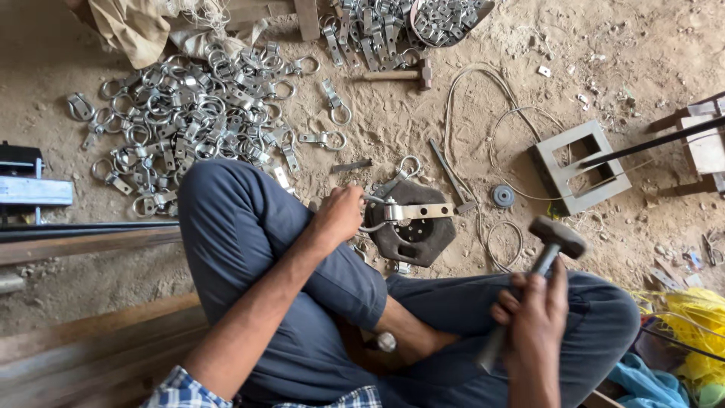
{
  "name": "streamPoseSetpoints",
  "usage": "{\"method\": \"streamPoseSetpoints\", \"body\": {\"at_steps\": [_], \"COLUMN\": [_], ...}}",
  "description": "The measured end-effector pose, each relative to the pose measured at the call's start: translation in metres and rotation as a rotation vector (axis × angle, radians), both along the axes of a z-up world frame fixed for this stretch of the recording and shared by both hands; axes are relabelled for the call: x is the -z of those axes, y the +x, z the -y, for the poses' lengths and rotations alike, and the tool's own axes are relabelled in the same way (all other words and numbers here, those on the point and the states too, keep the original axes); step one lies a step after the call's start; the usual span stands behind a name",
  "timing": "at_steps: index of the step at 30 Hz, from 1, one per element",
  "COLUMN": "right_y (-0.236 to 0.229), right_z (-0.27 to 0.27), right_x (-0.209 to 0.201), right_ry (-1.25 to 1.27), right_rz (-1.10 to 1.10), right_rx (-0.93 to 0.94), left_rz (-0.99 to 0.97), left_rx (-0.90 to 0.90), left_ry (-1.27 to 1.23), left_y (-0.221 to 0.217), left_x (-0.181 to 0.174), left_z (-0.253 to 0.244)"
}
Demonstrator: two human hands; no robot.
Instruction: The person sits cross-legged on the ground and uses a hammer to strike a metal part held on a small anvil. They repeatedly adjust the metal piece with their left hand and strike it with the hammer in their right hand.
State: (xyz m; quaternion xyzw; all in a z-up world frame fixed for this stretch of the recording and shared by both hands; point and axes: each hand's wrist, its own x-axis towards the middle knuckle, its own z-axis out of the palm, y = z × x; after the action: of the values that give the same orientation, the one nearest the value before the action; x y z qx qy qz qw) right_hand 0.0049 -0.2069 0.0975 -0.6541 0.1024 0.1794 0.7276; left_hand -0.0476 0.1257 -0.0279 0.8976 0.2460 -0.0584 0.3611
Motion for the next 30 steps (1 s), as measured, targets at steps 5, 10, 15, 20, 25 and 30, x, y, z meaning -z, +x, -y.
{"method": "streamPoseSetpoints", "body": {"at_steps": [5,10,15,20,25,30], "right_y": [0.024,0.002,-0.009,-0.005,0.004,0.006], "right_z": [0.016,0.015,-0.013,0.016,0.025,0.005], "right_x": [0.063,0.057,0.086,0.112,0.103,0.090], "right_ry": [0.195,0.114,0.381,0.551,0.843,0.725], "right_rz": [-0.373,-0.255,-0.539,-0.636,-0.731,-0.626], "right_rx": [-0.236,-0.096,0.060,-0.126,-0.190,-0.225], "left_rz": [-0.039,0.000,0.022,0.011,0.052,0.197], "left_rx": [-0.037,-0.033,-0.023,-0.030,-0.001,-0.095], "left_ry": [-0.008,-0.058,-0.025,-0.059,-0.069,-0.013], "left_y": [0.002,0.000,0.000,0.000,0.002,-0.001], "left_x": [-0.009,-0.004,-0.006,-0.007,0.000,-0.007], "left_z": [0.005,0.007,0.005,0.011,0.011,0.010]}}
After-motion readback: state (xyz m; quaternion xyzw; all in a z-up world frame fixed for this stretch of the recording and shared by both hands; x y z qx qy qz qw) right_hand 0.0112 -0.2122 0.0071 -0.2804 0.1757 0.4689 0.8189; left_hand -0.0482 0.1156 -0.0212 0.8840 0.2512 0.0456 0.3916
